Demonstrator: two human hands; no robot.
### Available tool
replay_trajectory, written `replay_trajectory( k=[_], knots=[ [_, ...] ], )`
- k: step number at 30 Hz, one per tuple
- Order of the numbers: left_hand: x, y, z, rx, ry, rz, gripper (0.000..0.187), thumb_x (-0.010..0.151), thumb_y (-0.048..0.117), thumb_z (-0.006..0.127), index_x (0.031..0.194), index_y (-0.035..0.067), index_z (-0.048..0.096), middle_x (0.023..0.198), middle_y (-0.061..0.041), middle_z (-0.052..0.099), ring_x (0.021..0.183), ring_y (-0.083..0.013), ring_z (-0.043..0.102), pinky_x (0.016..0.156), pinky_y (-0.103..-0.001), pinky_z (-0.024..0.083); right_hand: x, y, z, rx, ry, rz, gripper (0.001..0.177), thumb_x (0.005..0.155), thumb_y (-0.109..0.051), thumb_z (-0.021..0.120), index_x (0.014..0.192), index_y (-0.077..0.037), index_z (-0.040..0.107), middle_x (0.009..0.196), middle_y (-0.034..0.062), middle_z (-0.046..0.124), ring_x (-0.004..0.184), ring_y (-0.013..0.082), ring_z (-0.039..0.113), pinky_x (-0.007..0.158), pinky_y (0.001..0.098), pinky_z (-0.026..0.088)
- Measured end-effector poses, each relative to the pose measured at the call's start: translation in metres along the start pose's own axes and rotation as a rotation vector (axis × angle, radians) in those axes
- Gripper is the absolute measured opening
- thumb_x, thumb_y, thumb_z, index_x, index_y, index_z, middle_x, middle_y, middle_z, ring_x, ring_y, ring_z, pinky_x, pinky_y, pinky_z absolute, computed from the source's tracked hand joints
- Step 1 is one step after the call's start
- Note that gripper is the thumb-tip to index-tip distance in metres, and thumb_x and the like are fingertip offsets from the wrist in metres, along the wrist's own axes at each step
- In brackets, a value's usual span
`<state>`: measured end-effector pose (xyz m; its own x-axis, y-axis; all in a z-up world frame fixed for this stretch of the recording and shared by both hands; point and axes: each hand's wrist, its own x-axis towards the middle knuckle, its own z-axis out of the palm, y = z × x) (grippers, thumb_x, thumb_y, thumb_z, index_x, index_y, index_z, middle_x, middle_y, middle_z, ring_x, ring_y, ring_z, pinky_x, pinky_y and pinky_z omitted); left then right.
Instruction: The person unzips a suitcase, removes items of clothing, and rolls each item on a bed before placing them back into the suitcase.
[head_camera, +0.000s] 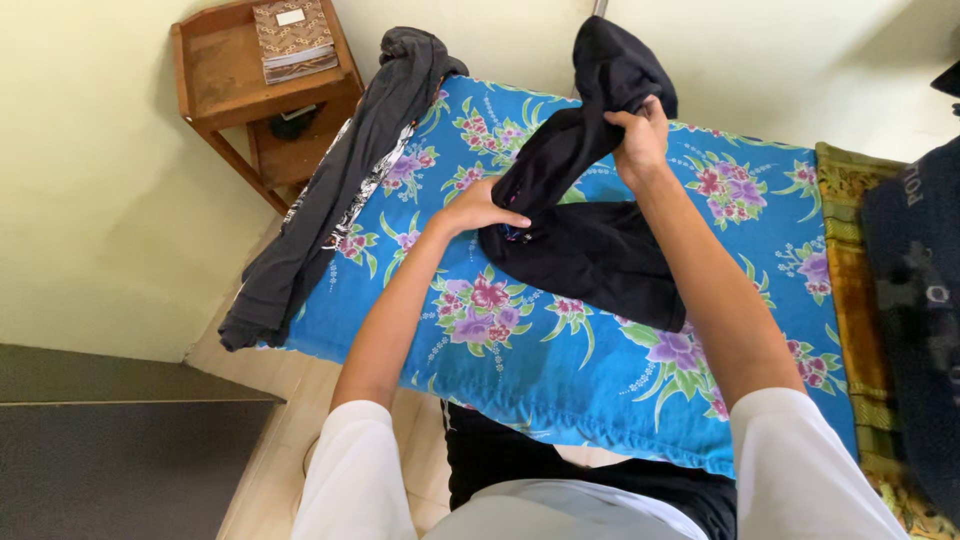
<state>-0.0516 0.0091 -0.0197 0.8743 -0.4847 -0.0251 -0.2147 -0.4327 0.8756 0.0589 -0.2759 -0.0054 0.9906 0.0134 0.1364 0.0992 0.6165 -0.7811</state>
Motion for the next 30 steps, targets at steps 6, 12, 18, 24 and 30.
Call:
replay_trajectory(
  k=[6, 12, 18, 24, 30],
  knots=[
    [-0.021, -0.009, 0.021, 0.045, 0.249, -0.133, 0.085, 0.065, 0.06, 0.081, 0.127, 0.003, 0.073, 0.124, -0.013, 0.075, 0.12, -0.026, 0.069, 0.107, -0.036, 0.049, 0.004, -0.004, -0.045, 0.051, 0.096, -0.044, 0.042, 0.084, 0.022, 0.06, 0.116, -0.006, 0.053, 0.127, 0.015, 0.066, 0.117, 0.0337, 0.069, 0.098, 0.0465, 0.061],
    [-0.026, -0.004, 0.033, 0.351, 0.239, -0.155, 0.099, 0.056, 0.061, 0.093, 0.128, -0.001, 0.066, 0.133, -0.02, 0.058, 0.135, -0.038, 0.041, 0.113, -0.046, 0.031, -0.011, -0.006, -0.074, 0.039, 0.165, -0.016, 0.044, 0.086, 0.019, 0.06, 0.119, -0.008, 0.053, 0.127, 0.0148, 0.067, 0.115, 0.0341, 0.069, 0.093, 0.0479, 0.062],
    [-0.01, -0.019, 0.046, -0.157, 0.315, -0.026, 0.067, 0.072, 0.034, 0.077, 0.129, 0.0, 0.067, 0.113, -0.01, 0.075, 0.105, -0.0233, 0.07, 0.095, -0.034, 0.05, -0.028, -0.02, -0.088, 0.076, 0.124, -0.027, 0.045, 0.09, 0.019, 0.059, 0.126, -0.008, 0.053, 0.133, 0.0154, 0.065, 0.121, 0.0343, 0.068, 0.099, 0.0481, 0.061],
    [0.024, -0.034, 0.016, -0.723, 0.297, -0.008, 0.046, 0.081, 0.016, 0.073, 0.12, -0.008, 0.072, 0.108, -0.012, 0.075, 0.097, -0.0205, 0.07, 0.091, -0.035, 0.053, -0.026, -0.064, -0.076, 0.095, 0.059, -0.107, 0.051, 0.091, 0.02, 0.057, 0.132, -0.008, 0.051, 0.142, 0.0155, 0.061, 0.128, 0.0338, 0.065, 0.106, 0.0483, 0.058],
    [-0.006, 0.022, -0.036, -0.513, 0.043, 0.018, 0.072, 0.078, 0.024, 0.081, 0.142, 0.001, 0.059, 0.13, -0.007, 0.068, 0.117, -0.0181, 0.063, 0.106, -0.032, 0.047, -0.028, -0.101, -0.079, 0.091, 0.026, -0.2, 0.056, 0.093, 0.022, 0.055, 0.139, -0.009, 0.048, 0.148, 0.0152, 0.058, 0.134, 0.0334, 0.062, 0.114, 0.0465, 0.055]
  ],
)
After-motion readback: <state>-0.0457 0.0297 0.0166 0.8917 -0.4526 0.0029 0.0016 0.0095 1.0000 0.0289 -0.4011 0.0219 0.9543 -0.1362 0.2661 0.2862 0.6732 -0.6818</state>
